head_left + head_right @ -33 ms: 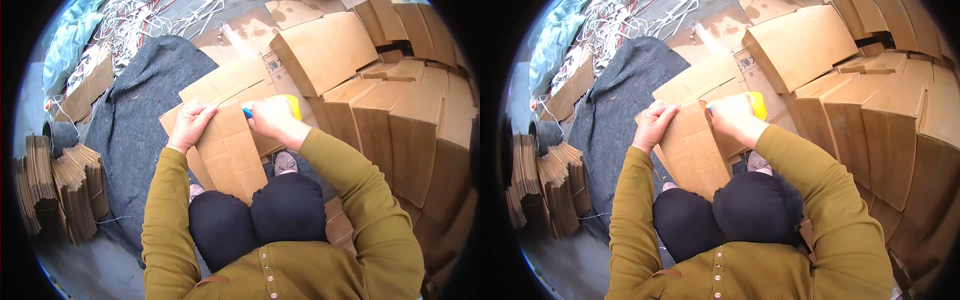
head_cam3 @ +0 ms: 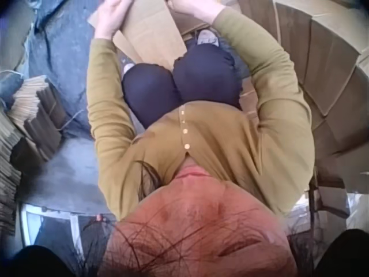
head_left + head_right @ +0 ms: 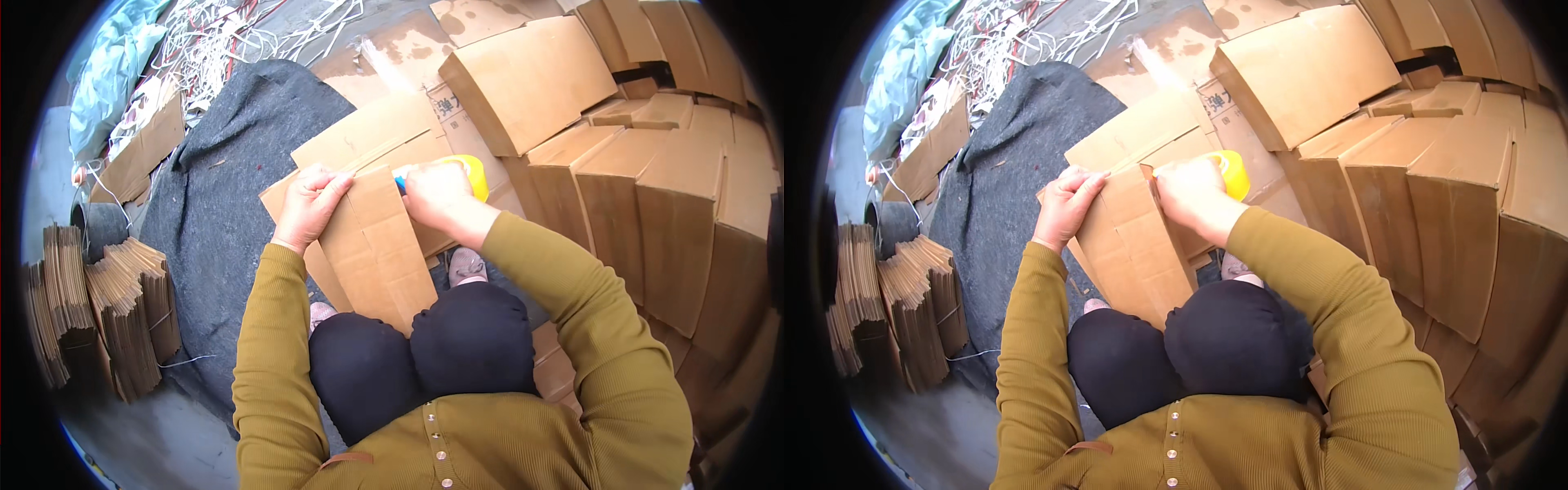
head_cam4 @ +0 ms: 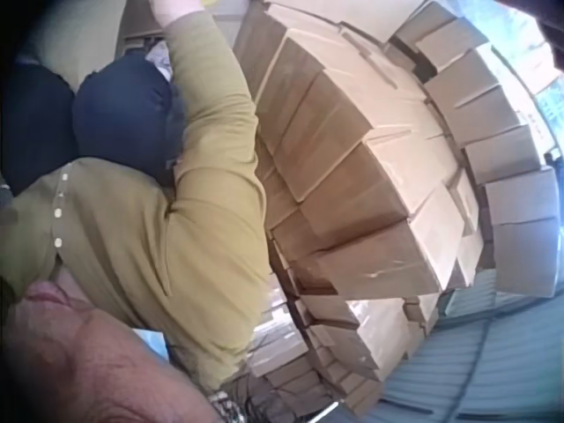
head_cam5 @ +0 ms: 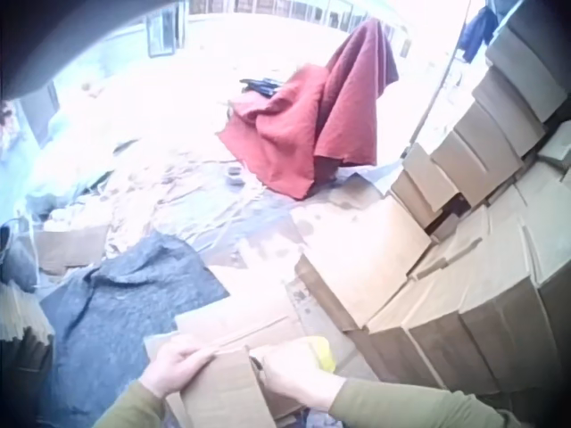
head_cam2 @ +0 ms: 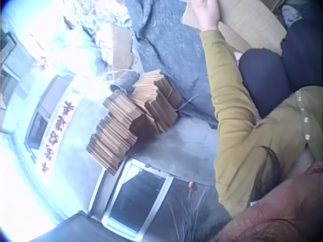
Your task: The person assembles cardboard boxes by folding flat cardboard sheets into shape and sealing them with tape using a handheld tape dispenser.
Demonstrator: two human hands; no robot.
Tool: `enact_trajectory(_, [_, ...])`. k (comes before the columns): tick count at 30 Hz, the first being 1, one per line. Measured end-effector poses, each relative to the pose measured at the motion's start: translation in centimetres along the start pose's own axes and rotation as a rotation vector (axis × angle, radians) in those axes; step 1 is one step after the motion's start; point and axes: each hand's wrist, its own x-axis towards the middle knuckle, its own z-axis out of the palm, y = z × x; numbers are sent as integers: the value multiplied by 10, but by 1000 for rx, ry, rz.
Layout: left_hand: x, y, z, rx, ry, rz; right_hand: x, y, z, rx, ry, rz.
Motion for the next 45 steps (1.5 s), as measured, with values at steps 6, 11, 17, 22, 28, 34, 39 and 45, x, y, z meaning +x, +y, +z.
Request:
enact_trajectory(6, [-3,5,3,90,122,6,22,-1,47,5,133,-40])
enact_trajectory(11, [-10,-8,4,-78,443,-122,20,9,47,-39,39,-30])
enact_trajectory(17, [-54,27,-7,71,633,-148,-41,90,-33,745,109,100])
enact_trajectory(22, [-114,151,27,-706,268,-255,-134,85,-106,1414,151,-143])
enact_trajectory(28, [-164,200,56,-1115,46,-207,-187,46,-148,1316,115,-418])
enact_trajectory(34, [-201,184,79,-976,255,-104,-215,15,-147,1071,-32,-341])
enact_trajectory(39, [-249,123,119,-838,356,-329,-220,9,-96,672,-410,-206])
enact_trajectory(45, [-307,92,94,-980,519,-410,-247,20,-96,905,-606,-164])
